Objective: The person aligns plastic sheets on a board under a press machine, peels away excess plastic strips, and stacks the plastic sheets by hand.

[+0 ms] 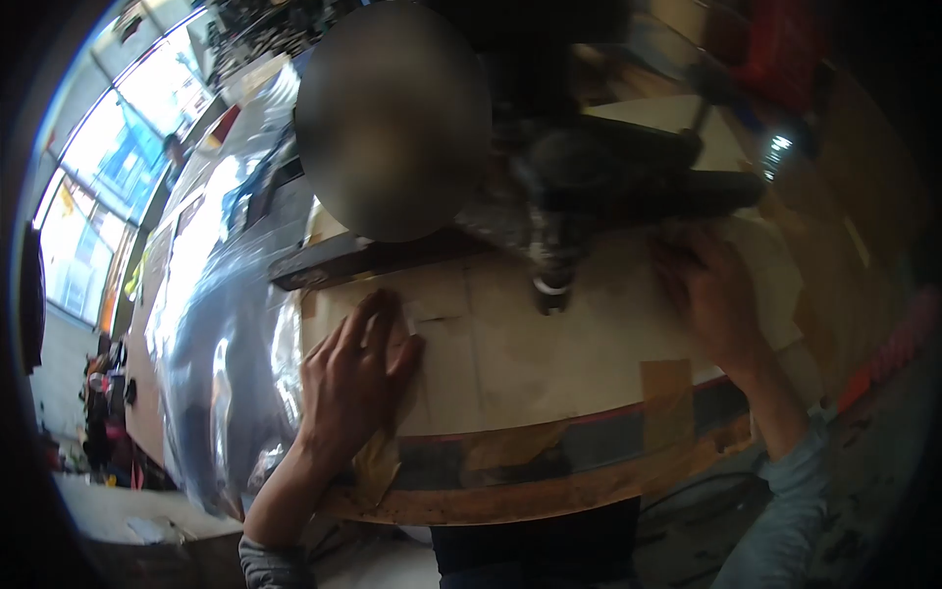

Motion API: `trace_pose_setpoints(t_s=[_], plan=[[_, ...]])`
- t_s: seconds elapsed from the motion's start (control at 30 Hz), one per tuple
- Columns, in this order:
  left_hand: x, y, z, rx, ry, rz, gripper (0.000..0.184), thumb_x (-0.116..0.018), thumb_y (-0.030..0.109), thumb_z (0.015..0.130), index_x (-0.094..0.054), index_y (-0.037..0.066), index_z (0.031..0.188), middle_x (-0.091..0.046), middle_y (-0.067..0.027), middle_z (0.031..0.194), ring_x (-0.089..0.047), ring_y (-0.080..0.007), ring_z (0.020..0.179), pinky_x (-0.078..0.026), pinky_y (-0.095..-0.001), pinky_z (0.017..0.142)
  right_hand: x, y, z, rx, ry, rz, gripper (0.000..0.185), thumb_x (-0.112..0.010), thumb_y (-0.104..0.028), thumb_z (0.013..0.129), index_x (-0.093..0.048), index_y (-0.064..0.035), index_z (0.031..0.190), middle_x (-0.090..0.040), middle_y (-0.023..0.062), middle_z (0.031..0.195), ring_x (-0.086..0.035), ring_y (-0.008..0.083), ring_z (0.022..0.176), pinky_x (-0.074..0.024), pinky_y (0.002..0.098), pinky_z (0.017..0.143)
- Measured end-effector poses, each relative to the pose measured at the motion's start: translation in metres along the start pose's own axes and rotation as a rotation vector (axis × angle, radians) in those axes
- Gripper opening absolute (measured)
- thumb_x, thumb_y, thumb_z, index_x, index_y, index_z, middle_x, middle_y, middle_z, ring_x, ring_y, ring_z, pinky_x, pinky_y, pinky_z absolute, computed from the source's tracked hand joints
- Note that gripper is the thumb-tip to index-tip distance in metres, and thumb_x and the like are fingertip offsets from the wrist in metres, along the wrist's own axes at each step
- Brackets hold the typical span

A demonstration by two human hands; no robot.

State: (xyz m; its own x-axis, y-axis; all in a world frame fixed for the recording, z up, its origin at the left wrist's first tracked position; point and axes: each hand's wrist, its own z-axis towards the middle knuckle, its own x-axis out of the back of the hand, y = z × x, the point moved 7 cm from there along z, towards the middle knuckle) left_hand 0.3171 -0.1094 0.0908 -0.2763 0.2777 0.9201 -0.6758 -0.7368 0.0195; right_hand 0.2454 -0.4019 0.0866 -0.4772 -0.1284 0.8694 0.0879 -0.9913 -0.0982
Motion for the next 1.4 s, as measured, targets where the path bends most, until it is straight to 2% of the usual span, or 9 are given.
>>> trace_pose_setpoints(t_s=[0.1,0.6,0.7,0.8,0.9,1.0,1.1,1.2,1.4], plan=[[-0.0002,0.0015,0.0012,-0.002,0.03,0.003,0.041,-0.066,0.029,0.085,-0.062,0.0,0.113,-0.061,-0.0133,0.117,-0.067,-0.0273,0.091,-0.056,-0.0359,0.075,-0.0007,0.0033,-0.0001,-0.041,-0.009,0.014,0.031,-0.064,-0.003,0.079,-0.068,-0.006,0.109,-0.057,0.0128,0.096,-0.056,0.0335,0.091,-0.0462,0.043,0.079],[0.0019,0.0033,0.0011,-0.005,0.024,-0.021,0.04,-0.066,0.029,0.084,-0.064,-0.002,0.11,-0.063,-0.0154,0.113,-0.068,-0.0298,0.089,-0.055,-0.0375,0.076,-0.0002,0.0039,0.0023,-0.019,-0.001,0.046,0.028,-0.065,-0.002,0.08,-0.067,-0.0029,0.108,-0.056,0.0141,0.093,-0.056,0.0334,0.088,-0.0464,0.0429,0.076],[0.0029,0.0033,0.0012,-0.016,0.036,-0.022,0.041,-0.066,0.029,0.083,-0.065,-0.002,0.11,-0.064,-0.0159,0.112,-0.068,-0.0301,0.09,-0.055,-0.0377,0.077,0.0,0.0036,0.0024,-0.047,0.005,0.039,0.029,-0.065,-0.003,0.08,-0.067,-0.0038,0.109,-0.056,0.0139,0.091,-0.057,0.0329,0.086,-0.0463,0.0427,0.075],[0.0,0.0035,0.0,-0.021,0.013,-0.008,0.045,-0.064,0.03,0.084,-0.062,-0.007,0.109,-0.062,-0.0192,0.113,-0.064,-0.0252,0.1,-0.052,-0.0358,0.079,-0.0003,0.0026,0.0019,-0.024,0.014,0.032,0.03,-0.065,-0.003,0.081,-0.067,-0.0044,0.111,-0.056,0.0133,0.089,-0.057,0.032,0.085,-0.046,0.0423,0.074],[0.0027,0.0044,0.0014,-0.028,0.054,0.005,0.041,-0.066,0.029,0.083,-0.065,-0.002,0.109,-0.065,-0.0165,0.111,-0.068,-0.0292,0.088,-0.055,-0.0364,0.076,-0.0014,0.0047,0.0015,-0.039,-0.012,0.019,0.031,-0.065,-0.003,0.08,-0.067,-0.0051,0.111,-0.056,0.0131,0.089,-0.056,0.0313,0.083,-0.0459,0.0422,0.073],[0.0032,0.0045,0.0019,-0.039,0.042,0.018,0.041,-0.066,0.029,0.083,-0.065,-0.003,0.109,-0.065,-0.0161,0.112,-0.069,-0.0283,0.086,-0.055,-0.0358,0.076,-0.001,0.0054,0.0024,-0.02,-0.005,0.036,0.031,-0.065,-0.003,0.08,-0.067,-0.0056,0.111,-0.055,0.0128,0.088,-0.056,0.0307,0.082,-0.0457,0.042,0.073],[0.0026,0.0045,0.0019,-0.048,0.056,0.035,0.04,-0.066,0.029,0.083,-0.065,-0.003,0.108,-0.065,-0.0159,0.112,-0.069,-0.0275,0.085,-0.055,-0.0359,0.076,0.0004,0.003,0.0037,-0.05,-0.015,0.028,0.03,-0.065,-0.002,0.08,-0.067,-0.0046,0.109,-0.056,0.0126,0.089,-0.057,0.0303,0.083,-0.0459,0.0418,0.073],[0.002,0.0059,0.0015,-0.044,0.056,0.05,0.041,-0.066,0.029,0.083,-0.065,-0.003,0.108,-0.065,-0.0162,0.112,-0.069,-0.0272,0.086,-0.055,-0.0358,0.077,0.0026,-0.0016,0.0048,0.017,0.006,0.009,0.026,-0.063,0.005,0.078,-0.066,0.0018,0.104,-0.054,0.0135,0.092,-0.058,0.029,0.083,-0.0465,0.0384,0.07],[-0.0004,0.0047,0.0009,-0.061,0.049,0.044,0.043,-0.066,0.029,0.084,-0.062,-0.004,0.112,-0.064,-0.0166,0.114,-0.068,-0.026,0.092,-0.054,-0.035,0.08,-0.0009,0.0025,0.0031,-0.034,0.002,0.056,0.028,-0.062,0.006,0.077,-0.065,0.0023,0.105,-0.054,0.0135,0.092,-0.058,0.0296,0.084,-0.0469,0.0385,0.072]])
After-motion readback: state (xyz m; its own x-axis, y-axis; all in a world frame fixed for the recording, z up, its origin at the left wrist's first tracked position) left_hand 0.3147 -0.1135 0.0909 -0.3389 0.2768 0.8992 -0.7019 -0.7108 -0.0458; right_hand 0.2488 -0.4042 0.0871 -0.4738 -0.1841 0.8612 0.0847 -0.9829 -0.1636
